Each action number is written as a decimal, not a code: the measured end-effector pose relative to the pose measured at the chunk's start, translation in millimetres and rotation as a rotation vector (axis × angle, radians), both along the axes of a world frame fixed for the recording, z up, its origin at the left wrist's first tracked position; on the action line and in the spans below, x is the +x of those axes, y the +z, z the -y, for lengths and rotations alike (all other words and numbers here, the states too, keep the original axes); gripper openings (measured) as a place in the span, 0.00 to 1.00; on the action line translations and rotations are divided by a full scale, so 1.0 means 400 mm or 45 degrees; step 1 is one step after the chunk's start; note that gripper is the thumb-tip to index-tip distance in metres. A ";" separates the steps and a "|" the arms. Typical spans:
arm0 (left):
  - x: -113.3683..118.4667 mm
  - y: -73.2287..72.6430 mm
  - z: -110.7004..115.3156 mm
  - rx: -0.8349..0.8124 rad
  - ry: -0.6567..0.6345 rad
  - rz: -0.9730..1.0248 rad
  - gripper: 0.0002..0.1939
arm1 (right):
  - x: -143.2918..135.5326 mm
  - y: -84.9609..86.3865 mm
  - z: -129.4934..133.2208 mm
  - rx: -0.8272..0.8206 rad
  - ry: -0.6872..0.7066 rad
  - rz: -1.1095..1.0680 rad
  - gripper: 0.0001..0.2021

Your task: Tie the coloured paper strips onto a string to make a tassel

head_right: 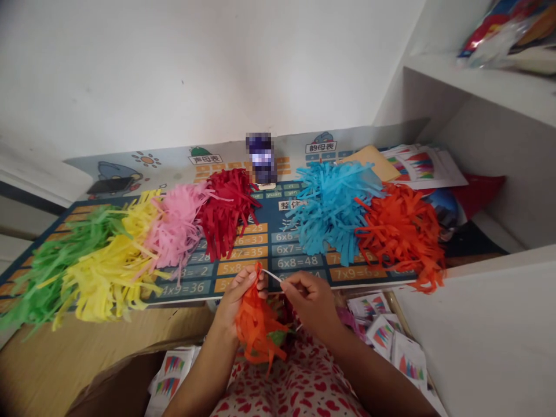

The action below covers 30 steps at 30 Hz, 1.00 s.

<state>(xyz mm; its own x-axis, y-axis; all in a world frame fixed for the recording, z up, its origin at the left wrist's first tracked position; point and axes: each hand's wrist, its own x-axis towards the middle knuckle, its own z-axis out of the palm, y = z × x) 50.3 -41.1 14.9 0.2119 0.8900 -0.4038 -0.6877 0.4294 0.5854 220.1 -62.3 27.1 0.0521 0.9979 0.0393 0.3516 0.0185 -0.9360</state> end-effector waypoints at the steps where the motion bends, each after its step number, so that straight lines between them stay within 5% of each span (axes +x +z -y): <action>1: 0.000 0.000 0.000 0.005 -0.004 -0.003 0.17 | 0.001 -0.002 0.000 -0.004 0.000 0.003 0.14; 19: 0.010 -0.015 0.008 0.144 -0.033 -0.253 0.16 | -0.011 -0.003 -0.005 -0.015 0.118 0.035 0.13; 26: 0.016 0.000 0.034 0.616 0.056 -1.009 0.07 | -0.011 -0.012 -0.018 -0.115 0.301 0.128 0.18; 30: -0.002 0.005 0.049 0.923 -0.046 -1.537 0.06 | -0.009 -0.012 -0.027 -0.008 0.410 0.256 0.11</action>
